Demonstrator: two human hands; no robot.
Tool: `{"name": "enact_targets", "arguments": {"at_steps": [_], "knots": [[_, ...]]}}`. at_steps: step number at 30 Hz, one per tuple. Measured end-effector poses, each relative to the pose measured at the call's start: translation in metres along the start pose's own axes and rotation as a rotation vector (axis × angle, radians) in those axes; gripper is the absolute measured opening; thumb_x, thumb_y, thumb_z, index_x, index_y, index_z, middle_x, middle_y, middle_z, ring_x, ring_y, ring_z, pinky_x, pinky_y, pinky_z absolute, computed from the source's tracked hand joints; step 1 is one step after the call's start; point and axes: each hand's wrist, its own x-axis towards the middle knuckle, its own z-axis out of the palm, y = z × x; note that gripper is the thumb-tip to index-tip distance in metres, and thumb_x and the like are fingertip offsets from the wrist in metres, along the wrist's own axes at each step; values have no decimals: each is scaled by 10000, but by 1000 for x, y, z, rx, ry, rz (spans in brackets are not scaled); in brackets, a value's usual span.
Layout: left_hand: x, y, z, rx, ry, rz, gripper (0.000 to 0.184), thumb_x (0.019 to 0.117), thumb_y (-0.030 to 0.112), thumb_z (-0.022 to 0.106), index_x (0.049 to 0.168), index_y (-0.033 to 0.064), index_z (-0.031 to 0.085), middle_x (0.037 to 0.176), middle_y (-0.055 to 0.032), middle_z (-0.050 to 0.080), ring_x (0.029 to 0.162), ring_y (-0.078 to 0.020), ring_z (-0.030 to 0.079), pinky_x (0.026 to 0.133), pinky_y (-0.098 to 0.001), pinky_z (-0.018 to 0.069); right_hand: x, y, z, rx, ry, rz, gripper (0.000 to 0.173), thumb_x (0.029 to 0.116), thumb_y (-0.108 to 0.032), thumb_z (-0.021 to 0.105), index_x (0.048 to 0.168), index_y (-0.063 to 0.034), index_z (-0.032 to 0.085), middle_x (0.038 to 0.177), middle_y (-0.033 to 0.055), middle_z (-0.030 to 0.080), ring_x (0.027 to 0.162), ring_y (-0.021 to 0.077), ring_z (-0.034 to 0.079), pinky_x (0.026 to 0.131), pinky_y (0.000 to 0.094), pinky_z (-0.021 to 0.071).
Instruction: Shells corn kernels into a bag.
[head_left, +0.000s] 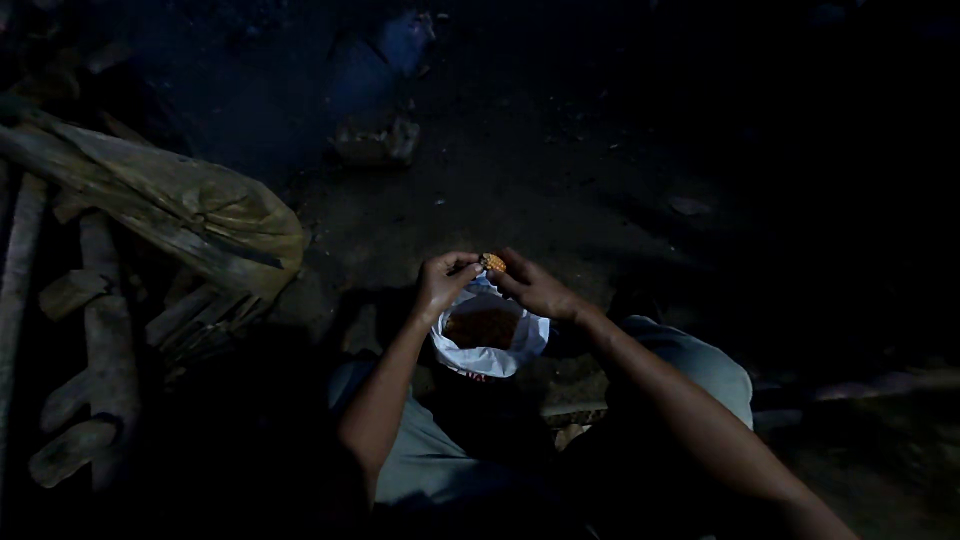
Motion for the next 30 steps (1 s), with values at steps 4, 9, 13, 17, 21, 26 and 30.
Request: {"name": "enact_targets", "arguments": {"at_steps": [4,9,13,17,21,26,30], "knots": [[0,-1,-1,-14,-5,-3,157,933,-7,692,1076,-71,698,946,-104,711,804,-66,661,774,-229,567,2,5,3,-68,2,-30,350,1088,-152,434,1395,13,465,1012,163,625,822,195,610,766,392,518],[-1,-2,-2,-23,0,4,162,929,-11,695,1081,-70,697,963,-114,712,811,-71,659,776,-235,565,0,5,2,-97,-2,-70,362,1060,-105,446,1402,14,454,1023,170,635,859,202,619,792,401,518],[-2,-2,-2,-7,-7,5,162,930,1,699,1081,-58,706,960,-103,719,821,-72,664,786,-238,565,1,13,1,-48,4,-112,398,1037,-145,515,1403,2,464,1068,165,651,925,192,647,838,405,535],[-2,0,0,-2,-10,-9,166,931,-6,696,1086,-67,699,973,-115,715,820,-74,663,785,-236,566,2,14,2,-24,28,-106,374,1081,-254,477,1363,-10,503,1054,119,638,873,130,611,803,343,518],[-2,0,1,14,-9,-5,168,934,-3,693,1089,-66,698,972,-114,711,819,-71,657,781,-230,559,1,7,4,-87,49,-39,357,1080,-195,508,1372,9,496,1079,183,650,938,222,647,869,419,526],[-2,0,1,1,-17,9,165,928,-21,687,1084,-73,695,976,-123,707,827,-82,657,794,-244,563,0,1,3,-213,21,-49,354,1070,-118,469,1376,59,461,1006,234,639,895,316,651,839,488,523],[-2,-1,1,3,-14,8,165,928,-23,688,1085,-74,698,969,-129,710,829,-87,665,792,-242,566,1,7,4,-225,34,-90,347,1058,-121,479,1361,47,475,981,217,637,866,311,649,813,495,528]]}}
